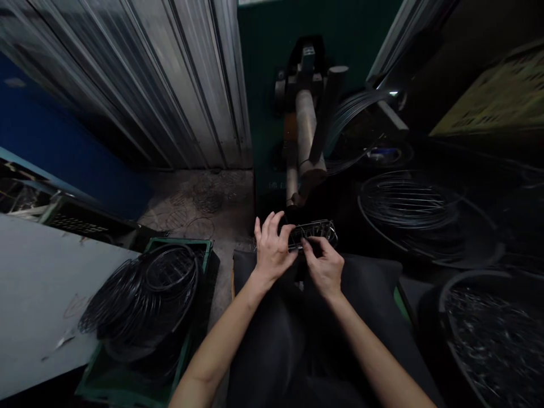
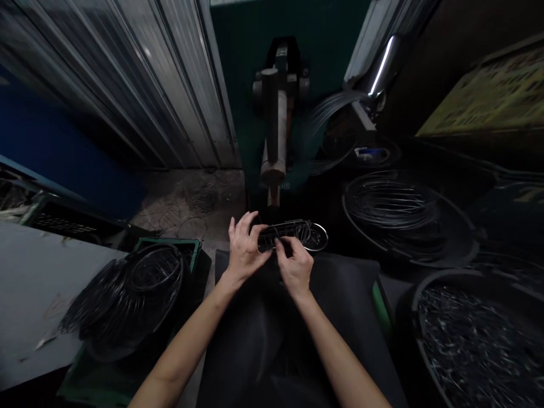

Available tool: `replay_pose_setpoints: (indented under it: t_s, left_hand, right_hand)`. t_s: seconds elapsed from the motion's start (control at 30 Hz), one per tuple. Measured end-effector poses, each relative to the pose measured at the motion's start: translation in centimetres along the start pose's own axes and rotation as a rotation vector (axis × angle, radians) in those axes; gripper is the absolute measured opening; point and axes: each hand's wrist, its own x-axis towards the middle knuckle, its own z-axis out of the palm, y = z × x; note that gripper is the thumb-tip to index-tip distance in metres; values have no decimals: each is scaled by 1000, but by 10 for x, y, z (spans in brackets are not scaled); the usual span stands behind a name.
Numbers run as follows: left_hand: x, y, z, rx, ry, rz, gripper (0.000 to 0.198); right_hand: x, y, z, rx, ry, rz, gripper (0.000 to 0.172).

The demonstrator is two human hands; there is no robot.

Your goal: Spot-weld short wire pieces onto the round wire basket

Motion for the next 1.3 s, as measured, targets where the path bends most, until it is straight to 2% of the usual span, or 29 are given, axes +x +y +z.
replay_pose_setpoints:
  t_s: [0.23, 0.57, 0.97, 1.3]
  left_hand:
    - [12, -11, 10, 16, 85, -8, 49]
    - [21, -18, 15, -1, 161, 51, 46]
    - [27, -28, 28, -28, 247, 116, 43]
    - [33, -31, 28, -42, 278, 140, 45]
  right_hand:
    - [16, 14, 16, 47, 56, -100, 24]
    - [25, 21, 21, 23, 107, -315, 12]
    - [33, 25, 26, -7, 145, -384, 10]
    - [39, 28, 30, -35, 163, -417, 9]
